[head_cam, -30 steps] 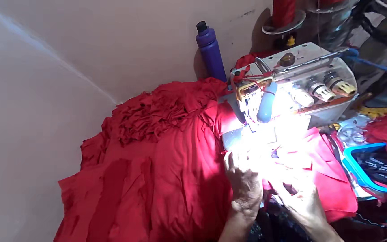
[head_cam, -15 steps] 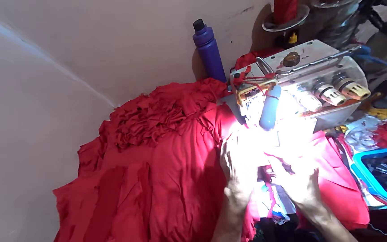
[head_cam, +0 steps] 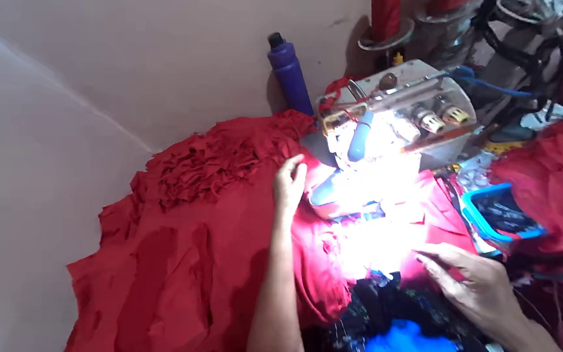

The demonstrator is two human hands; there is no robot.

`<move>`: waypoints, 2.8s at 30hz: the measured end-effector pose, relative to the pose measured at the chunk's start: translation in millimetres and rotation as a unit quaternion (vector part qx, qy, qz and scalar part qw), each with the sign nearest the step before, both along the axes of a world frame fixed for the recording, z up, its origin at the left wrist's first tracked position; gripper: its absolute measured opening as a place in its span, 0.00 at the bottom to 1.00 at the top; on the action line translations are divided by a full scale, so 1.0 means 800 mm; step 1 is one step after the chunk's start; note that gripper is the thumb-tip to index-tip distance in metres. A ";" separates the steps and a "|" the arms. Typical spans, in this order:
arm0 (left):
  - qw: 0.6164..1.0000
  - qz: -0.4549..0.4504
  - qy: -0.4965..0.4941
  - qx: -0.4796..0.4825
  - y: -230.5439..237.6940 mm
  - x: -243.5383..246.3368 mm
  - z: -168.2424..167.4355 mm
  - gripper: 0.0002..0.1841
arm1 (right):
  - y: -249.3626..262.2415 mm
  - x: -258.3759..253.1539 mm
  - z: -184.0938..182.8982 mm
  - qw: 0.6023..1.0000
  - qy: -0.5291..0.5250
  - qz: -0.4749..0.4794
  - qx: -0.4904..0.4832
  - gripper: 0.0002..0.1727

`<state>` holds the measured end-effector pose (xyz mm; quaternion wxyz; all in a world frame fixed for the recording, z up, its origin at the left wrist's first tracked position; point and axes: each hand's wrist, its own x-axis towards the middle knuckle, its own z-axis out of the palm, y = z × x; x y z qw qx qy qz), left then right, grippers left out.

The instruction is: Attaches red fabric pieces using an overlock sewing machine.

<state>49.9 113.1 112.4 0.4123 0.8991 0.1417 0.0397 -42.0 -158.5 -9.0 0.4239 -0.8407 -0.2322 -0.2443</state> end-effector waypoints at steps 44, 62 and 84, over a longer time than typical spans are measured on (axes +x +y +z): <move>0.928 -0.043 -0.365 0.061 0.050 -0.186 -0.050 0.09 | -0.011 -0.032 0.037 0.926 0.114 0.284 0.220 0.08; 0.928 0.069 -0.365 -0.044 0.007 -0.227 -0.153 0.12 | 0.101 -0.057 0.003 0.878 0.077 0.468 -0.064 0.11; 0.922 -0.023 -0.287 -0.260 -0.040 -0.236 -0.129 0.14 | 0.122 -0.034 0.012 0.922 0.166 0.293 0.190 0.08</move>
